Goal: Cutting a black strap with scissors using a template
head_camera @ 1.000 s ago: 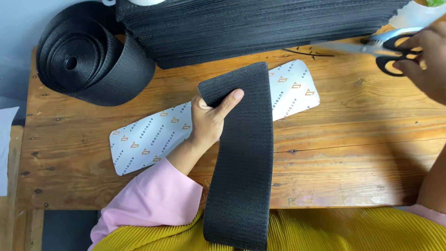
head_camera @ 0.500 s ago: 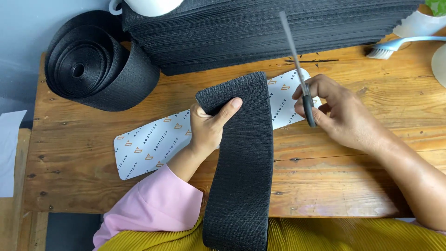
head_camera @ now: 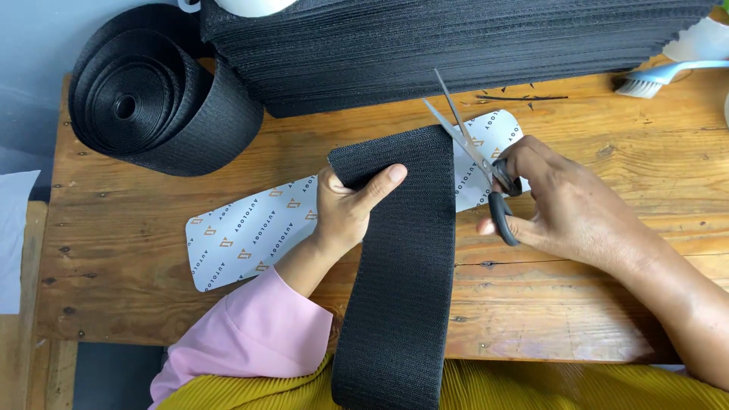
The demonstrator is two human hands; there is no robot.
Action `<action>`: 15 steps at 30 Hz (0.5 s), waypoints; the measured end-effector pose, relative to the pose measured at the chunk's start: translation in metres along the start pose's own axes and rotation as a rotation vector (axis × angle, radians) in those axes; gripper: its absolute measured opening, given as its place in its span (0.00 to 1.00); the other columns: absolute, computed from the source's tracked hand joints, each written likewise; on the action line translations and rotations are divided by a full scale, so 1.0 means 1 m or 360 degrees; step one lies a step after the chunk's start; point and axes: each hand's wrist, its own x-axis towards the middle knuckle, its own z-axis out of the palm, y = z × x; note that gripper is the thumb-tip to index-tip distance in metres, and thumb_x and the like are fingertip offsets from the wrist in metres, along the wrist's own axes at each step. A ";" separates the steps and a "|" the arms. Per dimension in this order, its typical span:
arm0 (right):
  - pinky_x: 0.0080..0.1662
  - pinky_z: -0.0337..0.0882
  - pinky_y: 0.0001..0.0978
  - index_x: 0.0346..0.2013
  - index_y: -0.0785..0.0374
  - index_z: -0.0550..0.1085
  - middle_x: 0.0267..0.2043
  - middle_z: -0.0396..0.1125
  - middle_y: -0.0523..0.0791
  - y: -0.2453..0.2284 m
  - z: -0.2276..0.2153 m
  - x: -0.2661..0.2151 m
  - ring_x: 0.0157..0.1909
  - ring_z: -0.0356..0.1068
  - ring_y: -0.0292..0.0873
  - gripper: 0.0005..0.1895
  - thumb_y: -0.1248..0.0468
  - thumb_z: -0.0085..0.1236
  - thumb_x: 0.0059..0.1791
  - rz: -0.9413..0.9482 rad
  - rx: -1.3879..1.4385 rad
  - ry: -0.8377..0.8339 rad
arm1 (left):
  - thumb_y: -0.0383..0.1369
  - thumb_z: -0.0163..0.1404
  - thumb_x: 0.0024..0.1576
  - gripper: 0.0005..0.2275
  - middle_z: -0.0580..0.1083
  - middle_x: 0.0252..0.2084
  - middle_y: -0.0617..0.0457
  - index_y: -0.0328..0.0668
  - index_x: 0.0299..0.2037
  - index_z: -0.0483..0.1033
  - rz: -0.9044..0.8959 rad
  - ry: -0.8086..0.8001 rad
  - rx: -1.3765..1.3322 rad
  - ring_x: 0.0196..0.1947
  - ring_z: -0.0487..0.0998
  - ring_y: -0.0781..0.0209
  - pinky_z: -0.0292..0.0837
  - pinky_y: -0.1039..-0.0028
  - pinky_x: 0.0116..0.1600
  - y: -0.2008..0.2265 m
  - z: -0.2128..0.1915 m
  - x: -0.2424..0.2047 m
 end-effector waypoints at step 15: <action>0.39 0.67 0.46 0.36 0.60 0.65 0.42 0.66 0.45 0.003 0.008 -0.006 0.41 0.70 0.50 0.31 0.43 0.72 0.38 0.0049 -0.0159 0.0001 | 0.32 0.60 0.58 0.05 0.80 0.46 0.56 0.46 0.42 0.81 -0.0011 -0.0007 -0.0043 0.49 0.81 0.63 0.76 0.72 0.62 -0.008 -0.001 -0.001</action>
